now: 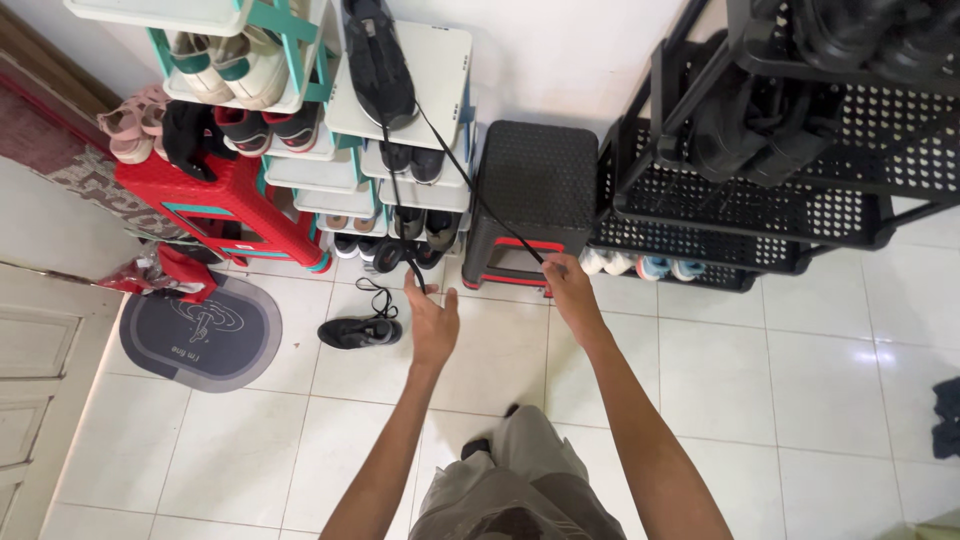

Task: The person un-laces a black shoe resting on a small white table, pulling the laces out of the eyelets, then threads the laces back through the eyelets and re-laces the shoe. They briefly handle a second shoe from the shoe rack before continuing to lace the first shoe.

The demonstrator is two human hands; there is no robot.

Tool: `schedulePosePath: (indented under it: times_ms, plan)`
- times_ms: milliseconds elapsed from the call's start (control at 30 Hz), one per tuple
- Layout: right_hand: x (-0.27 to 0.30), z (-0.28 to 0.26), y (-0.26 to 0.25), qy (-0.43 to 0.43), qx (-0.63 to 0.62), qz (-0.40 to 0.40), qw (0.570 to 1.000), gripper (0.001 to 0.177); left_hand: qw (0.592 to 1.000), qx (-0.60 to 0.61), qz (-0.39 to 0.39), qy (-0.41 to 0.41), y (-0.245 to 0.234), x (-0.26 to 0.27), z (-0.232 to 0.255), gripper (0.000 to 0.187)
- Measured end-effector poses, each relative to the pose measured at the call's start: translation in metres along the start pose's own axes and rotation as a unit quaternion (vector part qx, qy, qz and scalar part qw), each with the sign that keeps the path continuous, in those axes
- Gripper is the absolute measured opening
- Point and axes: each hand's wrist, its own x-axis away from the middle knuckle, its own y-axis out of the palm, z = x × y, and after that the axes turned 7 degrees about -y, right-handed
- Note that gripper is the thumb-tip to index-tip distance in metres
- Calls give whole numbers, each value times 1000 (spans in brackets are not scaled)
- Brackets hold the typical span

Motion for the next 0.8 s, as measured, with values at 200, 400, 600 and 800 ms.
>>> schedulePosePath:
  times_ms: [200,400,600,800]
  plan:
    - [-60,-7,26,-32,121,-8,992,39,998,-50,-3,25,-35,-74,-14,30]
    - [-162,-15,66,-151,231,58,959,34,985,-134,101,27,-49,-165,-4,25]
    - [-262,-62,96,-215,206,-21,954,25,970,-159,158,96,-45,-264,22,26]
    - [-337,-101,131,-191,181,-94,960,26,959,-213,160,99,-33,-324,50,33]
